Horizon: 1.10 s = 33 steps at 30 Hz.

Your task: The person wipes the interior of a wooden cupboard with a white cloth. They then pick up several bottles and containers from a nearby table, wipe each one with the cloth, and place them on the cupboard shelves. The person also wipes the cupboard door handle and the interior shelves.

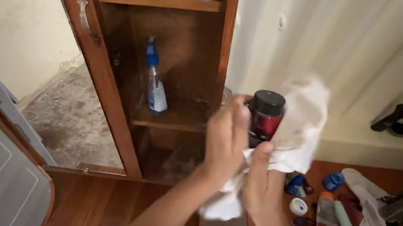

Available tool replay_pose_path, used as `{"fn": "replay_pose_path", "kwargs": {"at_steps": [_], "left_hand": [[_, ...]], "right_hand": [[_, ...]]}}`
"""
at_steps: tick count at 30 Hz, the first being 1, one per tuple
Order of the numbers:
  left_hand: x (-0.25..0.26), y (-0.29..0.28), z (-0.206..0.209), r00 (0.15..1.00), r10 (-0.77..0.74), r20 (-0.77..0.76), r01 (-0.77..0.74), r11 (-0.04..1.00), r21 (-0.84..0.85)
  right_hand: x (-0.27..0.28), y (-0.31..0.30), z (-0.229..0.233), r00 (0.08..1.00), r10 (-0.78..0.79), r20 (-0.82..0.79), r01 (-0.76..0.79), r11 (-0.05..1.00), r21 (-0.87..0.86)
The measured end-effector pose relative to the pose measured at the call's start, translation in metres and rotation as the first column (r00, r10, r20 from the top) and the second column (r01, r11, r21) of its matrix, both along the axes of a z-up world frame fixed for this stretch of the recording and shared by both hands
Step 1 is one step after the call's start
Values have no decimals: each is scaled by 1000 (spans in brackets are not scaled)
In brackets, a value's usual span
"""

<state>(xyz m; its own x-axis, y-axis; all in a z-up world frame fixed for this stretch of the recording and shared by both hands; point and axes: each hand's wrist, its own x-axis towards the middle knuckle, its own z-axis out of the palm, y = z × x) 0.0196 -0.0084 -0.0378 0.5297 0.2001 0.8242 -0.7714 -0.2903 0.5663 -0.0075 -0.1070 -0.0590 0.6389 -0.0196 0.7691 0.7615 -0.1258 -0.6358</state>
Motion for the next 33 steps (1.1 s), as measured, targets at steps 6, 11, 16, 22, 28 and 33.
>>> {"fn": "replay_pose_path", "kwargs": {"at_steps": [6,11,16,22,28,33], "left_hand": [[-2,-6,-13,888,-445,-115,433,894,-120],[33,23,7,743,-668,40,640,691,-337],[-6,29,29,990,-128,54,128,992,3],[-35,15,37,922,-385,44,388,911,-141],[-23,18,34,960,-279,5,265,907,-328],[-11,29,73,971,42,236,0,985,-173]], "right_hand": [[49,-30,10,790,341,-509,-217,933,289],[27,-8,-23,791,460,-403,-304,868,393],[-15,4,-31,865,371,-337,-312,925,217],[0,2,6,966,187,-178,-185,982,33],[18,20,-3,856,349,-383,-310,937,160],[27,45,13,434,555,-710,-211,828,519]]}}
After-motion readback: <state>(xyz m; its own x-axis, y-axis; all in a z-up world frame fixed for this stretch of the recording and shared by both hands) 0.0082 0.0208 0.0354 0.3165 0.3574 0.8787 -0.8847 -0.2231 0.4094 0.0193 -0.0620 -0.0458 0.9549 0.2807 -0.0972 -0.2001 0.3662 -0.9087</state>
